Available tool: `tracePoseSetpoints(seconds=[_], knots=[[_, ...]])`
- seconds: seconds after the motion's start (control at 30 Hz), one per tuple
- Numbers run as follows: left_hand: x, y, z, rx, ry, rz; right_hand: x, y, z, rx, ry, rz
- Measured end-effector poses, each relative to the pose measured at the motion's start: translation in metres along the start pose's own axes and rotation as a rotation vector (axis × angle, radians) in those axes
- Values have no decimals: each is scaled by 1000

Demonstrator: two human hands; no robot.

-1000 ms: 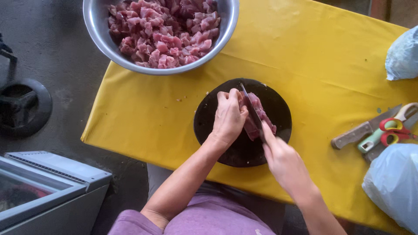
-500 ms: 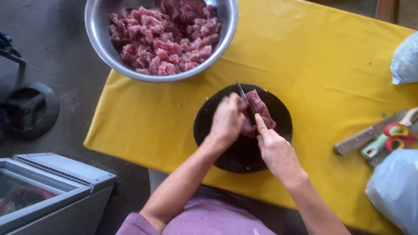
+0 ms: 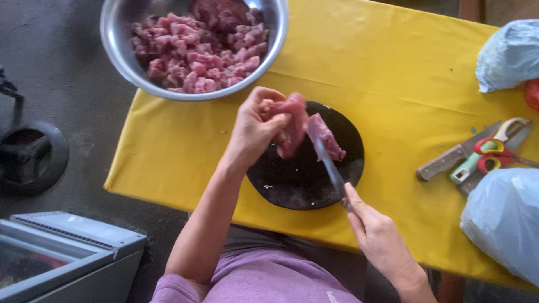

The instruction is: The person cuts raw meat into small pieces on a black cutting board using a knife. The cut pieces are placed into a metal bowl. A second person briefly assists by moving a pile of cut meat aside.

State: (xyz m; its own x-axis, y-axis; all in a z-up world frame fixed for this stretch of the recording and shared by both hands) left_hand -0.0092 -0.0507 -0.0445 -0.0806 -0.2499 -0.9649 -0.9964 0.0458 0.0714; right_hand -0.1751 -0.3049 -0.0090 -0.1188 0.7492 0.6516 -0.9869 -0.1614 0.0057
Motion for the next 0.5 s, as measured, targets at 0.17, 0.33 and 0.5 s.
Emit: tracePoseSetpoints(seconds=[0.17, 0.33, 0.5], knots=[[14, 12, -3, -113, -590, -382, 32, -5, -12, -103, -78, 31], [24, 53, 3, -204, -879, -435, 48, -20, -42, -95, -25, 37], [25, 48, -3, -80, -853, -409, 50, -34, -54, 24, 74, -26]])
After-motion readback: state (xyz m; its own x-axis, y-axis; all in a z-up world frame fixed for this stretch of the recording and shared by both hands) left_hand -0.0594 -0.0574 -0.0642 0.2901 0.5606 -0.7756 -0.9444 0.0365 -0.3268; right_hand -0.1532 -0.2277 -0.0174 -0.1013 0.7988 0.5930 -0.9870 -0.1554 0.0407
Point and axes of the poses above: each hand's wrist, its own y-axis away from the middle knuckle, its own z-axis out of the back of the hand, x = y × z, the point moved 5 cm from there along -y, towards the middle knuckle, and after that the axes turned 4 degrees about -x, right-handed, at the moved point
